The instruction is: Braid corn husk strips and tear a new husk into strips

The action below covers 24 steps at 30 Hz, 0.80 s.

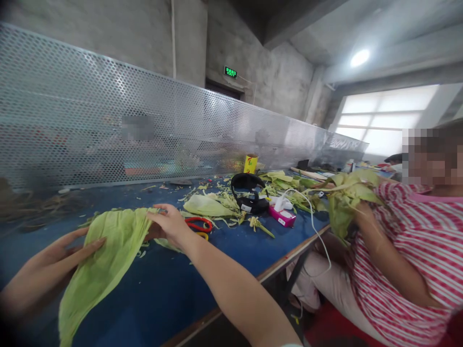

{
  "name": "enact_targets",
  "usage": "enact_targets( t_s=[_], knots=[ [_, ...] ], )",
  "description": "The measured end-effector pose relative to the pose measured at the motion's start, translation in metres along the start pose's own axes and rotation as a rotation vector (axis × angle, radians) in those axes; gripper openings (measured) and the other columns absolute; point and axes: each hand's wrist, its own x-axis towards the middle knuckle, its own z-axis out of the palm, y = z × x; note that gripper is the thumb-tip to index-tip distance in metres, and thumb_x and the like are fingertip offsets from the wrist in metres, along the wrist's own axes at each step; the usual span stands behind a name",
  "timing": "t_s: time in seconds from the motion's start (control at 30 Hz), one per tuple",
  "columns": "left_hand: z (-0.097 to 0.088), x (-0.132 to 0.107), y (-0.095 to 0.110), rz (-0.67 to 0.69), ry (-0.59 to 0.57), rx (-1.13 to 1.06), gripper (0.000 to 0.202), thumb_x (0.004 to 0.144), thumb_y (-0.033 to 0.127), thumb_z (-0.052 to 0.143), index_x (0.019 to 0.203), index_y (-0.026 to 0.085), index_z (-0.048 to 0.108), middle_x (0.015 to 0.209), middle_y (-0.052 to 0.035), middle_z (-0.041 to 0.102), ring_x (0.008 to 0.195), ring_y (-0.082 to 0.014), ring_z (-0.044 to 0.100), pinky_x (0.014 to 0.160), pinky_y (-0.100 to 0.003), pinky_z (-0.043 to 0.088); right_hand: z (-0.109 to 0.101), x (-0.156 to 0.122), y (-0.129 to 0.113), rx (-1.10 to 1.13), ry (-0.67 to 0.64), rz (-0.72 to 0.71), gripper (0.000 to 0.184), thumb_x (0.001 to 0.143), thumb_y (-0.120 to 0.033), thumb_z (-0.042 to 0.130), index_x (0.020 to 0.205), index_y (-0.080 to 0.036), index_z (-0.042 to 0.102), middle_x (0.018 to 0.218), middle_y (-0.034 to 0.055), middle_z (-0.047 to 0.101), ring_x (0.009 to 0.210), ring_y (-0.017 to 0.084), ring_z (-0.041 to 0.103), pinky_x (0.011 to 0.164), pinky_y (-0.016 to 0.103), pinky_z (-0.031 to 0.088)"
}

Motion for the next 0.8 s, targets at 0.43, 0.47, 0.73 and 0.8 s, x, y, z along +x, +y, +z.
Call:
enact_targets(
  t_s=[0.43, 0.47, 0.73, 0.8],
  knots=[
    [-0.014, 0.02, -0.019, 0.01, -0.018, -0.076, 0.072, 0.034, 0.036, 0.082, 0.099, 0.027, 0.055, 0.063, 0.0024, 0.068, 0.055, -0.019, 0.065, 0.048, -0.025, 0.055, -0.001, 0.0, 0.002, 0.034, -0.162, 0.024, 0.026, 0.067, -0.028, 0.065, 0.081, -0.018, 0.046, 0.057, -0.0028, 0.058, 0.047, 0.011, 0.057, 0.049, 0.027, 0.049],
    [-0.015, 0.019, -0.019, 0.006, -0.032, -0.072, 0.072, 0.034, 0.035, 0.082, 0.1, 0.027, 0.054, 0.064, 0.0024, 0.068, 0.055, -0.0193, 0.065, 0.047, -0.025, 0.055, -0.001, 0.0, 0.002, 0.031, -0.166, 0.026, 0.024, 0.068, -0.029, 0.065, 0.078, -0.017, 0.047, 0.056, -0.0028, 0.057, 0.047, 0.011, 0.057, 0.049, 0.026, 0.049],
    [-0.014, 0.017, -0.016, 0.019, -0.028, -0.094, 0.072, 0.03, 0.036, 0.082, 0.096, 0.027, 0.054, 0.06, 0.0044, 0.067, 0.055, -0.0181, 0.065, 0.047, -0.022, 0.055, -0.002, 0.001, 0.004, -0.023, -0.133, 0.036, 0.021, 0.074, -0.035, 0.058, 0.071, -0.016, 0.05, 0.051, -0.0043, 0.055, 0.04, 0.008, 0.052, 0.045, 0.023, 0.045],
    [-0.014, 0.018, -0.018, 0.031, -0.016, -0.088, 0.072, 0.031, 0.036, 0.082, 0.096, 0.026, 0.054, 0.059, 0.0046, 0.067, 0.055, -0.0179, 0.065, 0.046, -0.022, 0.054, -0.001, 0.001, 0.004, -0.046, -0.117, 0.048, 0.02, 0.071, -0.031, 0.062, 0.069, -0.016, 0.05, 0.047, -0.0056, 0.052, 0.037, 0.007, 0.049, 0.043, 0.022, 0.044]
  ],
)
